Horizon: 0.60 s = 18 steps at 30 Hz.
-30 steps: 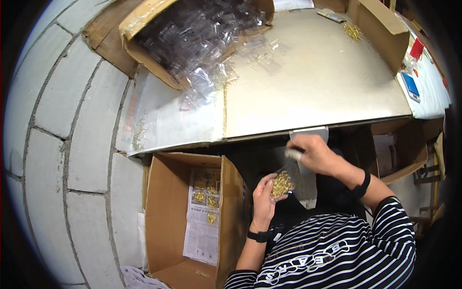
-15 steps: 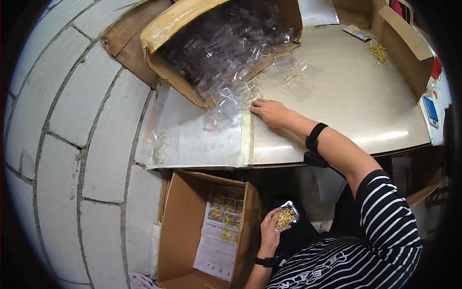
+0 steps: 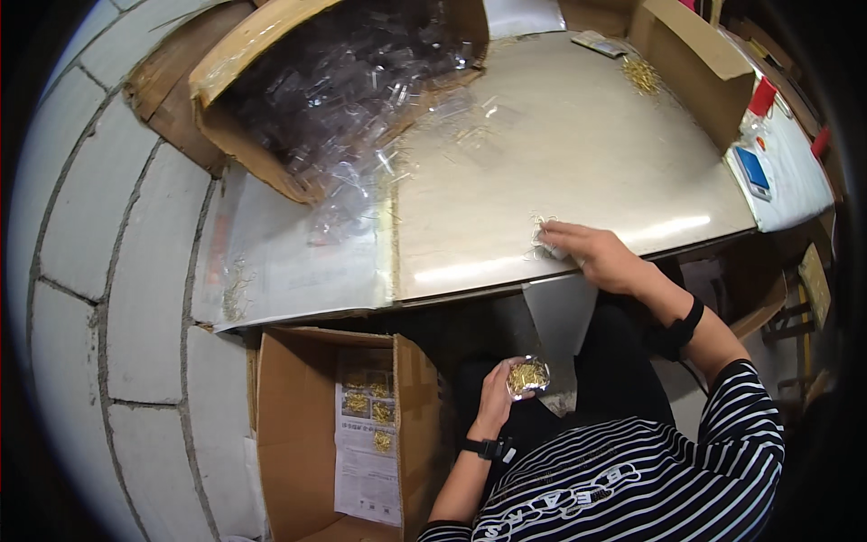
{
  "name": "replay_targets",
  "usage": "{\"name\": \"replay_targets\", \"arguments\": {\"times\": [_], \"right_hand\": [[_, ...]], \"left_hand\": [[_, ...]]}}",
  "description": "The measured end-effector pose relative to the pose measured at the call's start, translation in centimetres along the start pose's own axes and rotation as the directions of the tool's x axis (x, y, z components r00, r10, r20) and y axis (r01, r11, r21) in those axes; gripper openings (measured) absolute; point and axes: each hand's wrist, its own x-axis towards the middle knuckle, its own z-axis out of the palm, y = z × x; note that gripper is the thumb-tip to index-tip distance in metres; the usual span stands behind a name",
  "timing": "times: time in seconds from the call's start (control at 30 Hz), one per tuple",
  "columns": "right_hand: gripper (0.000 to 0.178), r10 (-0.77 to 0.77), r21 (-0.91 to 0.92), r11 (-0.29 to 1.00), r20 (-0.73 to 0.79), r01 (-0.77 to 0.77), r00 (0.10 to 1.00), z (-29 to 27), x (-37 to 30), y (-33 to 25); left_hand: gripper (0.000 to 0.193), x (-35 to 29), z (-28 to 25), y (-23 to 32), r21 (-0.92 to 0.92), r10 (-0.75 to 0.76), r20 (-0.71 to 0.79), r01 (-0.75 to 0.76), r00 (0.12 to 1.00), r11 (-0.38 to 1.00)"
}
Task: The person scoops small yellow items from a table into clear plastic bags and places them into a cardboard box. The person repeatedly scoops items, fills bags, and arranges them in the box.
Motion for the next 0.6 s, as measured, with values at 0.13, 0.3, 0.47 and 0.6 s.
{"name": "replay_targets", "arguments": {"times": [0.13, 0.3, 0.47, 0.6], "right_hand": [[0.061, 0.126, 0.216, 0.973, -0.178, -0.086, 0.976, -0.7, -1.6, 2.0], [0.055, 0.025, 0.038, 0.999, -0.160, -0.019, 0.987, 1.6, -2.4, -1.4], [0.046, -0.072, -0.229, 0.973, -0.124, 0.042, 0.990, 3.3, -4.3, -1.8], [0.049, -0.049, -0.113, 0.993, -0.077, 0.040, 0.996, 2.3, -8.3, -5.7]], "left_hand": [[0.045, 1.9, 1.7, -0.4, 0.039, -0.052, 0.011, 0.051, 0.999, 0.998], [0.048, 1.8, 2.5, -0.8, 0.019, -0.004, -0.011, 0.004, 1.000, 1.000], [0.047, 1.5, 2.4, -1.4, -0.019, -0.011, 0.009, 0.011, 1.000, 1.000], [0.044, 2.4, 3.5, -2.2, -0.085, -0.046, 0.009, 0.046, 0.999, 0.995]]}}
